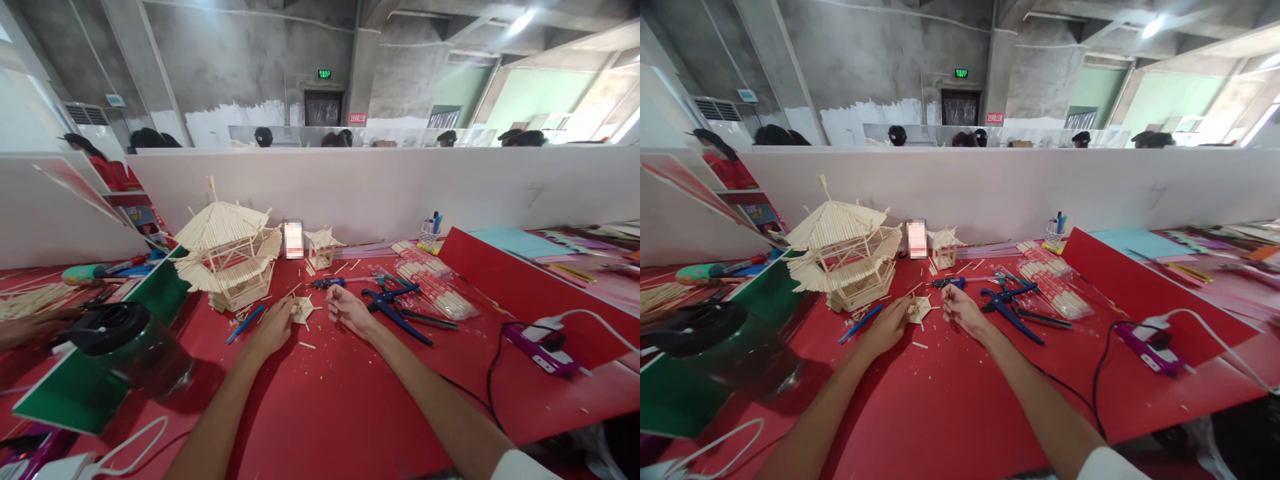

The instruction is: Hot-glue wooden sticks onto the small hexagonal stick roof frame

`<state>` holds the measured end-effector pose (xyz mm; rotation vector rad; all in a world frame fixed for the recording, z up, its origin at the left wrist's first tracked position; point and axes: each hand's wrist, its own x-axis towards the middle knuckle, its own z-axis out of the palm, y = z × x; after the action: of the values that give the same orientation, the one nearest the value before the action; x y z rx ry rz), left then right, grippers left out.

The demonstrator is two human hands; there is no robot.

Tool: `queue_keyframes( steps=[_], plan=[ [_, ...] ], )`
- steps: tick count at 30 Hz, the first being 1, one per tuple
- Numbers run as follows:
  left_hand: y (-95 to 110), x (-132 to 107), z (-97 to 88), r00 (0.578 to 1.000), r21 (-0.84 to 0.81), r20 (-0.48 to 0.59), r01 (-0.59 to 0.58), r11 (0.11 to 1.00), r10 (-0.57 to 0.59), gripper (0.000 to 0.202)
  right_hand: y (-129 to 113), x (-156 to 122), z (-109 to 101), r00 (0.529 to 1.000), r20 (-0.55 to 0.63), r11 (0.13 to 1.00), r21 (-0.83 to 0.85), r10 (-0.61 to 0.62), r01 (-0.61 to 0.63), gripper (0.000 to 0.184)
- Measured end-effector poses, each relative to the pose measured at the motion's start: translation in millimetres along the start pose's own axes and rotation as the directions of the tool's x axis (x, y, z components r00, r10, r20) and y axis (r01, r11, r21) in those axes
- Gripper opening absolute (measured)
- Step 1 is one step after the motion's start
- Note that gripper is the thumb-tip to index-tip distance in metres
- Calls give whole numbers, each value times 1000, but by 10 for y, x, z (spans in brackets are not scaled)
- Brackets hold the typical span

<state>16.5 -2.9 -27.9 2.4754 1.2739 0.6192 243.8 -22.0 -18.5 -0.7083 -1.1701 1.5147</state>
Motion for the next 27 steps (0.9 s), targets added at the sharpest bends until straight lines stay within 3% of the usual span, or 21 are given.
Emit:
queue_keyframes(
  steps=[10,18,20,22,24,27],
  plan=[
    [33,31,-25,995,149,-57,90,985,-82,21,76,53,-50,1000,-16,998,-59,22,-23,15],
    [-80,97,52,984,-100,-87,147,984,-156,24,140,86,-76,1000,-9,956,-291,27,-28,4],
    [-106,109,61,976,-155,-69,195,968,-208,29,134,60,-69,1000,9,898,-440,2,2,6],
    [-94,109,49,970,-145,-64,225,964,-236,29,131,31,-62,996,39,779,-621,-79,87,12],
    [-47,99,19,971,-61,-79,223,973,-227,27,132,7,-59,984,71,621,-768,-161,157,16],
    [41,73,-34,972,117,-93,225,967,-215,24,131,-7,-53,986,69,432,-893,-154,129,20]
  ],
)
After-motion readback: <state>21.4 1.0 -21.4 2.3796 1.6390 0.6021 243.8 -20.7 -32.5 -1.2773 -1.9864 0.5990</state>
